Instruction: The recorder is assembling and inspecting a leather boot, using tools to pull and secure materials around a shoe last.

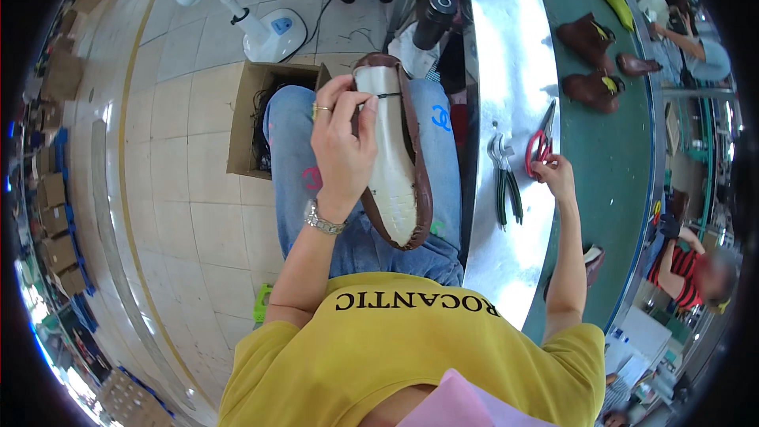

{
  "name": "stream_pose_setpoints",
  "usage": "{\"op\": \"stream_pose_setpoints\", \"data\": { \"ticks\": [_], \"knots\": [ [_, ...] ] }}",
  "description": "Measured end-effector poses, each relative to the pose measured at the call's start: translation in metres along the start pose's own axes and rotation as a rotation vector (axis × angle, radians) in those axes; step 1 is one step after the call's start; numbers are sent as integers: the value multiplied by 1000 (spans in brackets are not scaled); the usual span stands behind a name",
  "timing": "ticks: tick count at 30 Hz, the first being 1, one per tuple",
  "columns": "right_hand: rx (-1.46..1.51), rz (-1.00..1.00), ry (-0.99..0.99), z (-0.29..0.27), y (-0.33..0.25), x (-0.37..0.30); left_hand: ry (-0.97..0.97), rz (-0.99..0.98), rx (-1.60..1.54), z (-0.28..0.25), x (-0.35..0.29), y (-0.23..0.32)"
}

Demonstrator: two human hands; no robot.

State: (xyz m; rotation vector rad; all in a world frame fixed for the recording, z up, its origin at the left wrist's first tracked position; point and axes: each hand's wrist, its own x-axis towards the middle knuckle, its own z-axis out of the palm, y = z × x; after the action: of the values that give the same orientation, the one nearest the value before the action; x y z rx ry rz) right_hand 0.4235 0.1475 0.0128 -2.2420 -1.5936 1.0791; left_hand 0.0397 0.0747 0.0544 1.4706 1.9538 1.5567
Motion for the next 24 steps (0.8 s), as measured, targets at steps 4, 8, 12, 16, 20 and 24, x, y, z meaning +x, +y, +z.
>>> {"op": "stream_pose_setpoints", "data": {
  "ticks": [4, 8, 12, 16, 20, 24],
  "knots": [
    [867, 95, -355, 16, -48, -54, 34, -6, 7, 2, -8, -2],
    [812, -116, -726, 16, -115, -111, 73, 113, 91, 5, -5, -6],
    [651, -112, -875, 25, -148, -144, 89, 131, 75, 7, -3, -5],
    [794, 2, -1052, 42, -149, -156, 85, 104, 31, 7, -5, -3],
    [663, 166, -892, 58, -164, -169, 66, 141, 39, 6, -9, -5],
    [598, 75, -872, 71, -176, -157, 49, 168, 46, 3, -9, -9]
  ]
}}
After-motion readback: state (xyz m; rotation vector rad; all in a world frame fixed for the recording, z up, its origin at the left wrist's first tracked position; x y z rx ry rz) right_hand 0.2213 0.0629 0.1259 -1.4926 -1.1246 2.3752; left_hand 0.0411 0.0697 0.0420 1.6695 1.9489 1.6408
